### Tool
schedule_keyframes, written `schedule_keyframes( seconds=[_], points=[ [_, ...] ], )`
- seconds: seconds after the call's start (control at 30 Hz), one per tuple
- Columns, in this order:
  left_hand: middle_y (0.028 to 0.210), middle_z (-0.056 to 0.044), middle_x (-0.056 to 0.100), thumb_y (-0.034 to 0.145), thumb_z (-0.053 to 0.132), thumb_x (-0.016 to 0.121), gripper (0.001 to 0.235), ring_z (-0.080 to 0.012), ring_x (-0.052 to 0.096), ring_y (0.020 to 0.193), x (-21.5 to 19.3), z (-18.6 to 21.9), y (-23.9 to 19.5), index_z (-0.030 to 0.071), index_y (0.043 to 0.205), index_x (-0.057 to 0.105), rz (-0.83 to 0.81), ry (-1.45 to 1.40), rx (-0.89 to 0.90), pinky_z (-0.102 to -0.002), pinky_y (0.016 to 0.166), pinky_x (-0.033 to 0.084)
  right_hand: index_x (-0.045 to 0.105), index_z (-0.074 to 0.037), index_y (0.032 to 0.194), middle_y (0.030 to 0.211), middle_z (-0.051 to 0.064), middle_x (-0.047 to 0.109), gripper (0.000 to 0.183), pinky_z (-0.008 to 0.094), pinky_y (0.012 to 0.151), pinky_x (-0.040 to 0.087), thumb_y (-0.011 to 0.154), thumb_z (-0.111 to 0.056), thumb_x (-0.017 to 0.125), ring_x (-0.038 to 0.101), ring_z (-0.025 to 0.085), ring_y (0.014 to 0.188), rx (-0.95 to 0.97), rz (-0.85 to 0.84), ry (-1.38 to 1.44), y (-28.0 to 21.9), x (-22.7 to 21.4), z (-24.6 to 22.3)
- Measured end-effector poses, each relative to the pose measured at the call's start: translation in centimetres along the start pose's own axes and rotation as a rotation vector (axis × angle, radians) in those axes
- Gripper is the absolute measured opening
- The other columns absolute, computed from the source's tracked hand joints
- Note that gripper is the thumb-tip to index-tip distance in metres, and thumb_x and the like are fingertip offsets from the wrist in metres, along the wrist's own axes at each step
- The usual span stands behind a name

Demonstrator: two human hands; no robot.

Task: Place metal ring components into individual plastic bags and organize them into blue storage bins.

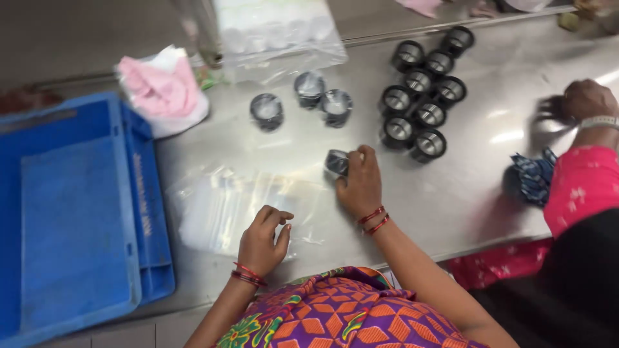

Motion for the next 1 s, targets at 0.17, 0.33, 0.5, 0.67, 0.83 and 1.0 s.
schedule_keyframes(
  seconds=[0.17,0.33,0.5,0.67,0.83,1.0],
  points=[
    [0.094,-0.005,0.066,0.085,0.01,0.07,0.017,-0.0232,0.067,0.066,-1.1,-1.3,-1.0,0.012,0.101,0.074,0.034,0.027,0.009,-0.038,0.062,0.054,0.059,-0.007,0.121,0.146,0.019,0.044,0.048,0.047,0.101,0.05,0.082,-0.023,0.081,0.06,0.034,0.11,-0.175,-0.52,0.176,3.7,3.4,-1.6],
    [0.095,-0.006,0.067,0.086,0.009,0.07,0.014,-0.0255,0.071,0.078,-1.7,-1.5,-1.8,0.01,0.1,0.073,0.014,0.003,0.102,-0.038,0.068,0.056,0.026,0.004,0.146,0.144,0.034,0.037,0.127,0.054,0.112,0.038,0.057,-0.05,0.1,0.037,0.052,0.137,-0.339,-0.132,0.07,9.8,7.3,4.5],
    [0.095,-0.006,0.069,0.082,0.01,0.074,0.017,-0.0279,0.067,0.083,-0.7,-0.9,-0.7,0.011,0.098,0.078,-0.11,0.009,0.176,-0.039,0.074,0.055,-0.004,-0.006,0.16,0.148,0.041,0.027,0.168,0.048,0.11,0.044,0.039,-0.053,0.102,0.044,0.054,0.13,0.001,-0.335,0.209,13.5,8.2,2.1],
    [0.107,-0.002,0.072,0.08,0.005,0.074,0.021,-0.0237,0.065,0.095,3.6,-0.5,1.4,0.011,0.1,0.081,-0.216,0.006,0.454,-0.035,0.087,0.054,0.0,-0.013,0.163,0.15,0.043,0.025,0.157,0.048,0.11,0.049,0.054,-0.047,0.107,0.044,0.054,0.135,-0.103,-0.298,0.208,14.3,13.0,1.8],
    [0.102,-0.001,0.072,0.077,0.011,0.079,0.016,-0.0245,0.065,0.092,4.9,1.3,3.3,0.012,0.093,0.08,-0.284,0.134,0.372,-0.037,0.081,0.055,0.024,-0.008,0.159,0.162,0.025,0.026,0.114,0.049,0.116,0.042,0.075,-0.042,0.093,0.043,0.045,0.143,-0.217,-0.323,0.365,13.9,8.7,5.9],
    [0.095,-0.001,0.07,0.075,0.016,0.081,0.013,-0.0244,0.065,0.091,6.4,0.1,4.2,0.014,0.088,0.08,-0.264,0.133,0.211,-0.037,0.077,0.055,0.048,-0.001,0.142,0.159,0.023,0.023,0.105,0.075,0.108,0.022,0.065,-0.059,0.09,0.016,0.045,0.147,0.371,-0.26,-0.239,11.1,-3.5,8.8]
  ],
)
Point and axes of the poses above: each hand's wrist, its own y-axis towards the middle knuckle, its own x-axis out of the palm, z = x × y, the point moved 1 cm from there along y, towards the middle knuckle
